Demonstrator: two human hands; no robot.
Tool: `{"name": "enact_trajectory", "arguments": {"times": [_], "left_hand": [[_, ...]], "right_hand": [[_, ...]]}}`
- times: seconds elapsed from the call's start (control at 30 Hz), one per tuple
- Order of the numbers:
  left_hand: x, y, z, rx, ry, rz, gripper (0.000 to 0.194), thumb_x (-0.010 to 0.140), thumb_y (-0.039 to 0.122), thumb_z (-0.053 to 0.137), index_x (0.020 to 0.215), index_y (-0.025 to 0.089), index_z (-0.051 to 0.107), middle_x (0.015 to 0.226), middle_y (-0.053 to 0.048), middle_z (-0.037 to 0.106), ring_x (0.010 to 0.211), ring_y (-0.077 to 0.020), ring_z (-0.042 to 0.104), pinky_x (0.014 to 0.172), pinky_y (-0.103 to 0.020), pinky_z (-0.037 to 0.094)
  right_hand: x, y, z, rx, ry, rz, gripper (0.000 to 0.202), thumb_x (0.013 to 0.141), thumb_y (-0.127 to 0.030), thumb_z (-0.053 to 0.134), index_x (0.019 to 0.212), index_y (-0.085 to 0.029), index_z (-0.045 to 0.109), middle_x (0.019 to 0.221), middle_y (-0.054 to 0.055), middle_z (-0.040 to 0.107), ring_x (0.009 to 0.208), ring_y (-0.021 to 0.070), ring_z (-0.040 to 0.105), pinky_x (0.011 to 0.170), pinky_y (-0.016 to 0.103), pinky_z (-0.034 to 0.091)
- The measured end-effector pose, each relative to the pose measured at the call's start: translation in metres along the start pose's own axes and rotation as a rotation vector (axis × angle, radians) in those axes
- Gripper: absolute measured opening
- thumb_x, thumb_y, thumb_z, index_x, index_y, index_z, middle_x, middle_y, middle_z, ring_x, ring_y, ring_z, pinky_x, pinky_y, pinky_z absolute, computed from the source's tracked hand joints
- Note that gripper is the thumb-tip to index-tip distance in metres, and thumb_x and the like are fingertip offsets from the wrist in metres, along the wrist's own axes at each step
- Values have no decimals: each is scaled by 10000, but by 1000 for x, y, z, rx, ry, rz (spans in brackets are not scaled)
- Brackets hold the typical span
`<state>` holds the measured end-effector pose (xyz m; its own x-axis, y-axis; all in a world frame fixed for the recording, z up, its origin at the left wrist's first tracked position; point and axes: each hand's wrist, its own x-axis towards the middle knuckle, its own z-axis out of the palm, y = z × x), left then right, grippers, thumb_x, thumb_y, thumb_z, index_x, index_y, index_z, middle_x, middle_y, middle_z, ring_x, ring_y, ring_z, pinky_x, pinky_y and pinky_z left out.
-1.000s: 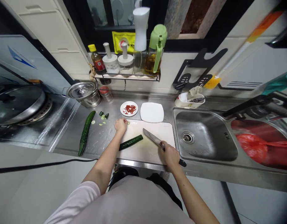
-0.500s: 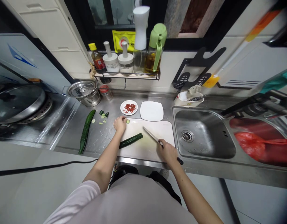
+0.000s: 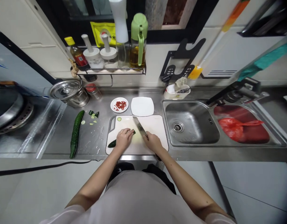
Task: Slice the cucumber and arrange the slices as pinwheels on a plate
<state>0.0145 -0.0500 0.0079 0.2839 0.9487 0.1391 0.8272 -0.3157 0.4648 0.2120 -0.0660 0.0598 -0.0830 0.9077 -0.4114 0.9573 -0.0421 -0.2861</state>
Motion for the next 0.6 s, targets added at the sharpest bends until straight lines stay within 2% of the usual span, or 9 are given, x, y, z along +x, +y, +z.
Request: {"name": "enact_trajectory", "arguments": {"times": [0.23, 0.6], "left_hand": [[0, -8, 7, 16, 3, 30, 309, 966, 349, 464, 1144, 288, 710, 1075, -61, 687, 954, -191, 600, 860, -322, 490], [-1, -9, 11, 87, 115, 118, 272, 958, 301, 499, 1106, 267, 724, 1011, -51, 695, 886, -172, 583, 782, -293, 482]], "right_hand": [[-5, -15, 5, -43, -17, -59, 300, 1014, -308, 296, 1142, -182, 535, 943, 85, 700, 871, 204, 648, 675, 259, 357], [-4, -22, 6, -64, -63, -55, 338, 1011, -295, 270, 1208, -159, 507, 995, 136, 685, 944, 239, 651, 769, 316, 440]]}}
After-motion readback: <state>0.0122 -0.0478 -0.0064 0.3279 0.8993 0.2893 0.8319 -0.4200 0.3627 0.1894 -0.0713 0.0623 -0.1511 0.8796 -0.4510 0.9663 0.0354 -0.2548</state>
